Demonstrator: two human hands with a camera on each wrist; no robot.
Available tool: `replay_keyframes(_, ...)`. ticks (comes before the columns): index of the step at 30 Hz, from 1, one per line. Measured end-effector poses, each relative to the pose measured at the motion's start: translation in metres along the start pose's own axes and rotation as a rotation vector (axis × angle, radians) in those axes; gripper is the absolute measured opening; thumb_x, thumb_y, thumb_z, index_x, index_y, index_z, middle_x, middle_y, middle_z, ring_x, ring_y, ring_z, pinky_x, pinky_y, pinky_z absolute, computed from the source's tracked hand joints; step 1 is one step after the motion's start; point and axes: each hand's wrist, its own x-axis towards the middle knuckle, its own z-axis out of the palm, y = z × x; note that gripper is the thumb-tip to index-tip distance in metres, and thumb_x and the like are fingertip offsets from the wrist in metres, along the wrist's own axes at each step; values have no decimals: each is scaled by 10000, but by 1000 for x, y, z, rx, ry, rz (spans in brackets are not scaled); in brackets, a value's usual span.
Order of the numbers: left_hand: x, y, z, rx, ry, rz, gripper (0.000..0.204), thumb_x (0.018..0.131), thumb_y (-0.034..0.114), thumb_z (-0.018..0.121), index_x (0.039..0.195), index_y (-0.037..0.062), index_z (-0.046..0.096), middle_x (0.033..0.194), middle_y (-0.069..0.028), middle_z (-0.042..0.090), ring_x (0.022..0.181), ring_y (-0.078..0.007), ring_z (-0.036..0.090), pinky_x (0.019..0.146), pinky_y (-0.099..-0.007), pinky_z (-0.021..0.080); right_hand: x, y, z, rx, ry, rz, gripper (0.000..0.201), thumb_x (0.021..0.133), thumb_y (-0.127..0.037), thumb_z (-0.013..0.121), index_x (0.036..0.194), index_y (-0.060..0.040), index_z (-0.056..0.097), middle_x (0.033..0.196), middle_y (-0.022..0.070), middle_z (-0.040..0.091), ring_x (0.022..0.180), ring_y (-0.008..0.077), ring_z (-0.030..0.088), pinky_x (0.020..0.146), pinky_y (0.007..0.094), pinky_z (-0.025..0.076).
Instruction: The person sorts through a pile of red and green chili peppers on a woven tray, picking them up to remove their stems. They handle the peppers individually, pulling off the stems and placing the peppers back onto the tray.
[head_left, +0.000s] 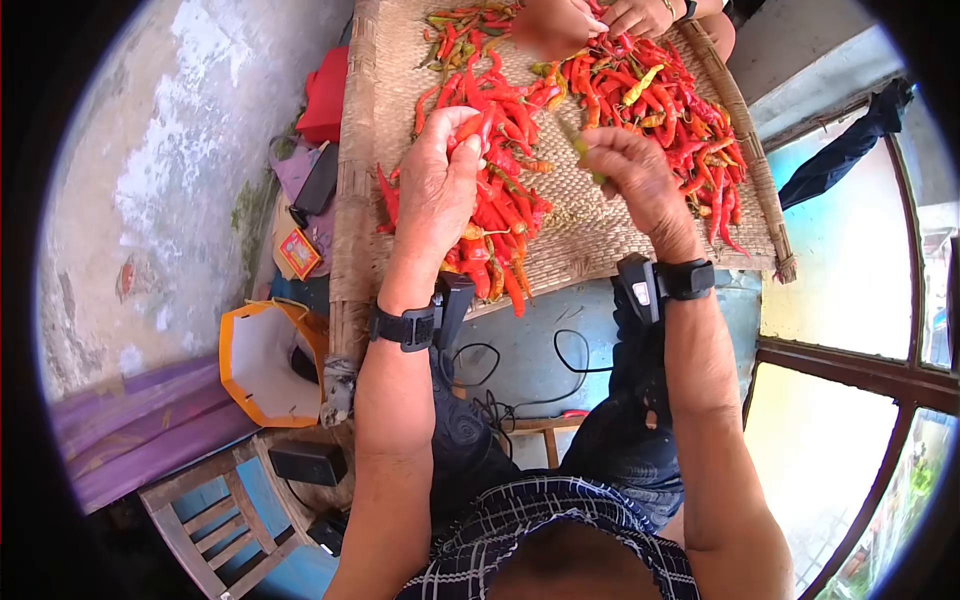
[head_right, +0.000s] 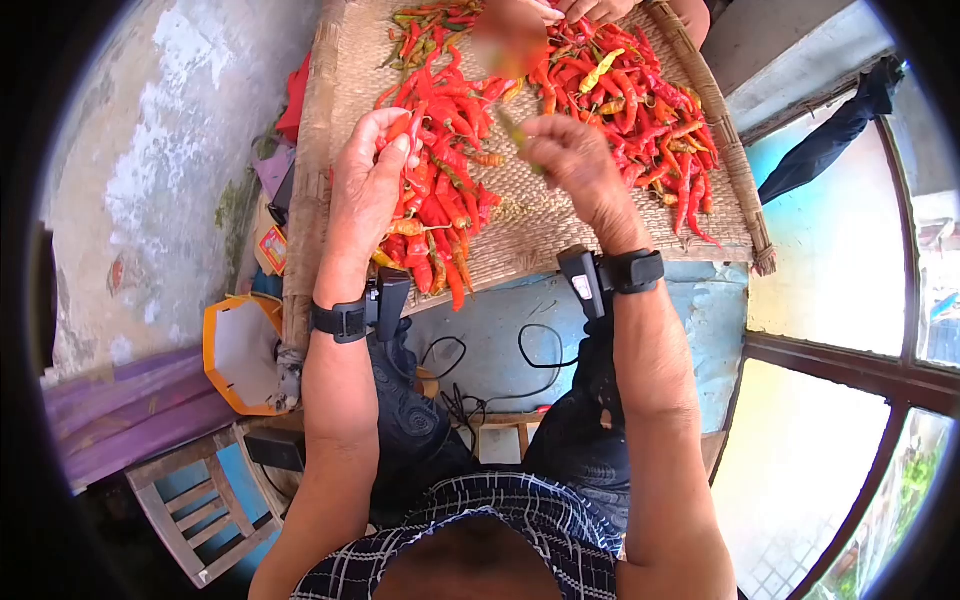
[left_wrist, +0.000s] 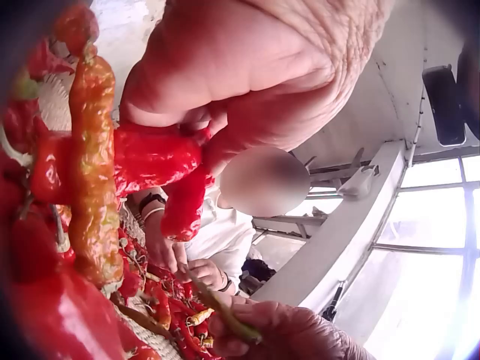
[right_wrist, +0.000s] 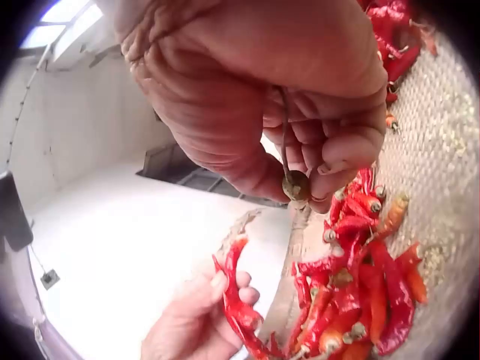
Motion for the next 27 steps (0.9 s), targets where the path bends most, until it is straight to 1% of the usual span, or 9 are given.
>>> replay_keyframes(3, 2, 0, 4, -132, 0, -15, 213, 898, 69, 498, 1097, 3, 537, 922, -64, 620, 800, -113, 582, 685, -270, 485, 21, 9, -15, 740, 255, -205, 177, 880, -156, 597, 997, -24, 606, 811, 32, 639, 630, 87, 540, 556, 214, 432)
replay_keyframes(4, 2, 2, 4, -124, -16, -32, 216, 899, 72, 500, 1100, 4, 538, 922, -62, 619, 803, -112, 580, 680, -269, 486, 18, 2, -12, 873, 463, -129, 200, 895, -178, 584, 1027, -26, 581, 832, 43, 642, 672, 100, 558, 589, 234, 447)
replay_keyframes(10, 3, 18, 7, -194, -156, -181, 263, 916, 94, 506, 1174, 46, 525, 1005, -26, 602, 875, -63, 552, 716, -207, 448, -3, 9, 48, 196, -60, -52, 423, 853, -252, 657, 1173, 3, 551, 946, 51, 649, 794, 83, 575, 629, 240, 474)
replay_keyframes(13, 4, 7, 12, -218, -146, -135, 243, 907, 95, 510, 1139, 28, 537, 977, -38, 612, 854, -82, 566, 709, -224, 467, -6, 9, 74, 302, -236, -120, 370, 850, -227, 665, 1132, -3, 580, 886, 31, 646, 767, 66, 573, 616, 223, 465)
replay_keyframes(18, 4, 1, 7, -121, -88, -14, 269, 933, 100, 479, 1184, 6, 510, 1024, -46, 607, 877, -66, 552, 733, -224, 460, -2, 6, 65, 154, -175, -63, 246, 840, -199, 670, 1006, -21, 631, 775, 0, 630, 654, 52, 545, 574, 193, 431)
replay_keyframes(21, 5, 8, 3, -214, 71, -126, 245, 912, 95, 497, 1134, 0, 539, 946, -73, 631, 779, -102, 586, 673, -235, 488, 4, 2, 39, 89, -74, -28, 198, 845, -184, 653, 988, -50, 629, 776, -13, 626, 636, 53, 534, 550, 205, 408)
replay_keyframes(23, 6, 6, 2, -268, 161, -49, 243, 929, 89, 476, 1149, 4, 536, 944, -75, 634, 753, -97, 583, 657, -235, 490, 23, 9, 16, 563, 83, -158, 174, 872, -195, 613, 988, -66, 606, 819, 21, 628, 665, 69, 544, 580, 193, 415)
replay_keyframes(25, 6, 11, 1, -257, 204, -45, 239, 943, 84, 454, 1158, 7, 527, 936, -74, 632, 719, -83, 570, 633, -228, 484, 28, 0, 5, 887, 332, -76, 206, 883, -202, 596, 1032, -59, 587, 871, 42, 634, 690, 77, 543, 591, 189, 414)
replay_keyframes(27, 6, 15, -1, -298, 275, -40, 235, 944, 80, 445, 1154, 9, 522, 926, -68, 629, 694, -76, 559, 618, -222, 477, 30, 6, 15, 703, 278, -71, 244, 887, -208, 593, 1071, -49, 575, 900, 50, 639, 706, 86, 548, 611, 209, 433)
